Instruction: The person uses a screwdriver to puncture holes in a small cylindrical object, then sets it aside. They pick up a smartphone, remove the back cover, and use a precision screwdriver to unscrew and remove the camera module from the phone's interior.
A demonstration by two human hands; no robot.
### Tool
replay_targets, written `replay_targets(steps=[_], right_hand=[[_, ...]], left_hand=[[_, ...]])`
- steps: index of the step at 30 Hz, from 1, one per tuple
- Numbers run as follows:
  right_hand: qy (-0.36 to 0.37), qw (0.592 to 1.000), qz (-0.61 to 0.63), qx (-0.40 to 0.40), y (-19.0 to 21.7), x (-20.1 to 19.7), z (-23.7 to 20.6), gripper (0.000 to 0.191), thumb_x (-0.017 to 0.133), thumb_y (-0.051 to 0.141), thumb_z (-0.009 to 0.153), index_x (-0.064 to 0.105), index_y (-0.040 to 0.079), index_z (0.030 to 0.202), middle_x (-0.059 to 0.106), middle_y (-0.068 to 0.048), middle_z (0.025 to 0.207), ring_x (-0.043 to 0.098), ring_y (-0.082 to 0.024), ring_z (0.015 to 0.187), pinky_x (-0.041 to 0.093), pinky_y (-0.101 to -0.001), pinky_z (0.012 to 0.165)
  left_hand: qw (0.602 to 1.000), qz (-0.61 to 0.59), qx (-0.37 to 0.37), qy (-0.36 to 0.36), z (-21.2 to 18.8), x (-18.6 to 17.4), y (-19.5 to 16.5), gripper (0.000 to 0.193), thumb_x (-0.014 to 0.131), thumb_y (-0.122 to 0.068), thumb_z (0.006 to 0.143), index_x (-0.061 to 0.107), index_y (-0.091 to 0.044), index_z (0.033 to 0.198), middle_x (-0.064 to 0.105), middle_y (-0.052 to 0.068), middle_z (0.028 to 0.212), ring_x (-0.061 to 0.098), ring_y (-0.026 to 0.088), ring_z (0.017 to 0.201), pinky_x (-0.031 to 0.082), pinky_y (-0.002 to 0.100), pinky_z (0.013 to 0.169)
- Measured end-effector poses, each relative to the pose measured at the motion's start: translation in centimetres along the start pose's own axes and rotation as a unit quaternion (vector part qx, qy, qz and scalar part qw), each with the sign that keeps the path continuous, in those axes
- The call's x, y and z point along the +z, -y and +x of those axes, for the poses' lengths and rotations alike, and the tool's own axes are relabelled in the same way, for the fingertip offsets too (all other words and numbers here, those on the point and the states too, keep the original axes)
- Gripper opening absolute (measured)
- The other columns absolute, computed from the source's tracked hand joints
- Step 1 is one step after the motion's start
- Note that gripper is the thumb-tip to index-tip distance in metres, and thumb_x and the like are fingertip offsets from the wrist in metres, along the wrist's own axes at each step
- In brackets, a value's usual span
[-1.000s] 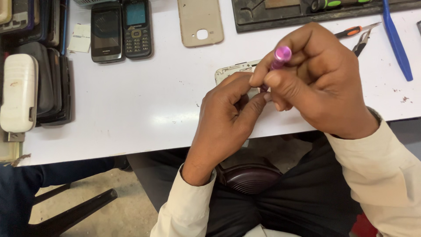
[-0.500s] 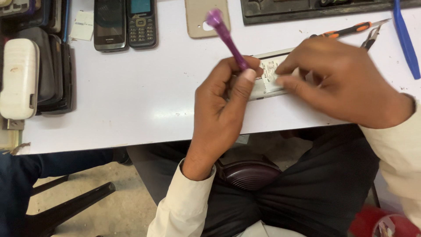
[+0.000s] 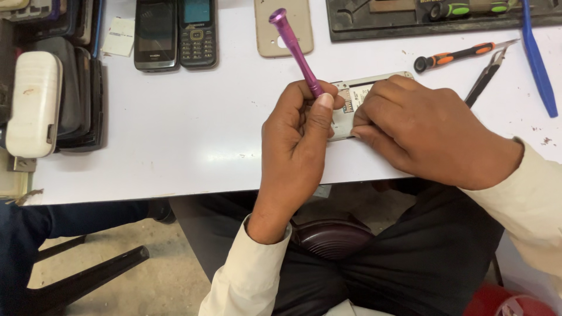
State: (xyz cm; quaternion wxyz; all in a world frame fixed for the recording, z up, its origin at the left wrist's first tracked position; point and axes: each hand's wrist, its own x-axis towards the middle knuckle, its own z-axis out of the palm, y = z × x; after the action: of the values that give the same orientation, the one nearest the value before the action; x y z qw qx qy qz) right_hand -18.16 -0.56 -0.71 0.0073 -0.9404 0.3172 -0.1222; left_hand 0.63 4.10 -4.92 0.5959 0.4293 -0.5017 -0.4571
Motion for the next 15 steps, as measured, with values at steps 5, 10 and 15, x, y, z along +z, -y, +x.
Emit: replay_targets(steps=[5, 10, 15], right_hand=[[0.023, 1.000, -0.011, -0.008, -0.1, 0.1, 0.4, 0.021, 0.069, 0.021, 0.091, 0.063, 0.002, 0.092, 0.062, -0.009, 0.086, 0.063, -0.025, 0.081, 0.052, -0.0342, 0.051], [0.044, 0.999, 0.006, 0.005, 0.1, -0.7, 0.7, 0.021, 0.071, 0.022, 0.088, 0.063, 0.003, 0.091, 0.061, -0.009, 0.080, 0.063, -0.025, 0.070, 0.049, -0.0362, 0.045], [0.077, 0.997, 0.010, 0.011, 0.3, -1.0, 1.4, 0.023, 0.071, 0.024, 0.087, 0.063, 0.003, 0.094, 0.061, -0.009, 0.080, 0.065, -0.026, 0.066, 0.052, -0.0386, 0.046]], left_hand=[[1.000, 0.012, -0.001, -0.003, 0.1, 0.0, -0.1, 0.024, 0.053, -0.025, 0.110, 0.063, -0.003, 0.115, 0.074, 0.003, 0.101, 0.062, 0.005, 0.084, 0.053, 0.022, 0.073], [1.000, -0.002, 0.003, 0.003, 0.1, -0.1, 0.0, 0.024, 0.053, -0.025, 0.111, 0.063, -0.003, 0.116, 0.073, 0.003, 0.102, 0.061, 0.006, 0.085, 0.053, 0.023, 0.074], [1.000, 0.006, -0.012, 0.000, 0.2, -0.1, -0.1, 0.024, 0.053, -0.025, 0.110, 0.062, -0.003, 0.115, 0.073, 0.003, 0.101, 0.062, 0.006, 0.084, 0.054, 0.023, 0.073]])
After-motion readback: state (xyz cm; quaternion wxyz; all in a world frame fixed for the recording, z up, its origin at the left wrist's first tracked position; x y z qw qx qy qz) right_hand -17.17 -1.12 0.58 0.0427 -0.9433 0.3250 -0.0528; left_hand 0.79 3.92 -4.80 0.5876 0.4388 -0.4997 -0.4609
